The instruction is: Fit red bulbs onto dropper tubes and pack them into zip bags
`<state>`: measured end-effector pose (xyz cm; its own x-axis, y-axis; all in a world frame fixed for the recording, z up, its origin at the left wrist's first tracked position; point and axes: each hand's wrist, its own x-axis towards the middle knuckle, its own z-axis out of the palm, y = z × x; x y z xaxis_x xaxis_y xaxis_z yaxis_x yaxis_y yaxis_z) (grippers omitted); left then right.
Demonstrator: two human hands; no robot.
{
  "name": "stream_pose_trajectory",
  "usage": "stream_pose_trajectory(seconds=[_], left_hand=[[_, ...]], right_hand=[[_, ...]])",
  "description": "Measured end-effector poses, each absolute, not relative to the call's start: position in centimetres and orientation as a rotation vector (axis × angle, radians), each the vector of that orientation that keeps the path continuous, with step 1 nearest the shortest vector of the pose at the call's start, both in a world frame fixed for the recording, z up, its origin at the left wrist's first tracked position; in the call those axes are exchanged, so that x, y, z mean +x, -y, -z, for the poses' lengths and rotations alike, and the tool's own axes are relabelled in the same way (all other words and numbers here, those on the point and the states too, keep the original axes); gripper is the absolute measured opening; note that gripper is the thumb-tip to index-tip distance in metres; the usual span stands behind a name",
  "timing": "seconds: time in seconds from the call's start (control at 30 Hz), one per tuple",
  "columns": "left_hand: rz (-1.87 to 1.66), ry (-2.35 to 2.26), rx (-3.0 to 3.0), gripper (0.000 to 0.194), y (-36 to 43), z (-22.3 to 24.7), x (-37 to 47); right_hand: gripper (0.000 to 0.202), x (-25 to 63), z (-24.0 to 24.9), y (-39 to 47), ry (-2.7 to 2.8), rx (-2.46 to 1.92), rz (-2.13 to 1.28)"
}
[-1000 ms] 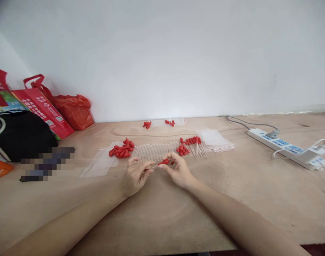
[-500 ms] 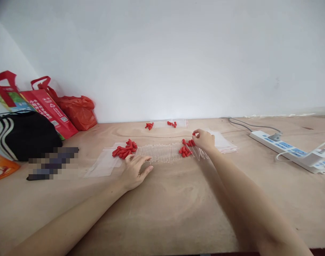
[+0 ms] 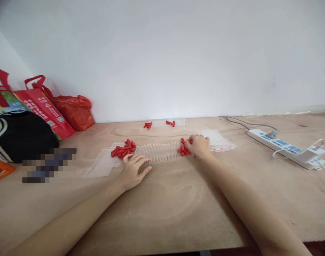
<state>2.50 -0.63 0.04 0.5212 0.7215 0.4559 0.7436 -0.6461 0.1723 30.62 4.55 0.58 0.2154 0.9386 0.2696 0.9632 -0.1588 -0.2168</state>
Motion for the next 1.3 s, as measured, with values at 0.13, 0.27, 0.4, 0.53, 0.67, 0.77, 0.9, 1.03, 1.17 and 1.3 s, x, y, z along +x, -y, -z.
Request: stream_pose_trajectory(seconds=[0.13,0.27,0.4,0.53,0.67,0.77,0.9,1.03,1.17,1.3], left_hand=[[0.757,1.303,-2.704,0.015,0.6,-0.1,2.6],[0.743,1.307,-2.703,0.015,0.5,-0.1,2.5],[0.727,1.310,-2.705,0.016,0.4,0.0,2.3],[0.734,1.318,-2.707,0.015,0.4,-0.1,2.2],[0.737,1.318,-2.712,0.014,0.4,0.0,2.3],[0.730,1.307,-2.718,0.014,0.3,0.0,2.3],[0.718,1.315,-2.708,0.013,0.3,0.1,2.2],[0.715,1.305,-2.692,0.013,0.3,0.1,2.2],[0.737,1.369,-2.587,0.012,0.0,0.1,2.2],[0.795,1.540,-2.367,0.011,-0.8,-0.3,1.6]], right_hand=[[0.028,29.7,-0.9,-3.8,1.828,-2.211,0.002],[0.029,29.1,-1.0,-3.9,1.842,-2.304,-0.074],[0.031,29.2,-1.4,-3.9,1.825,-2.301,-0.103],[0.037,31.0,-2.0,-3.4,1.677,-2.295,-0.060],[0.037,32.7,-1.9,-2.5,1.552,-2.321,-0.011],[0.037,32.6,-1.3,-2.1,1.556,-2.328,-0.014],[0.035,31.8,-0.5,-2.2,1.601,-2.343,0.023],[0.032,31.6,-0.2,-2.5,1.628,-2.343,0.071],[0.028,31.5,-0.4,-3.4,1.761,-2.194,0.156],[0.025,30.8,-0.8,-4.9,1.952,-2.109,0.156]])
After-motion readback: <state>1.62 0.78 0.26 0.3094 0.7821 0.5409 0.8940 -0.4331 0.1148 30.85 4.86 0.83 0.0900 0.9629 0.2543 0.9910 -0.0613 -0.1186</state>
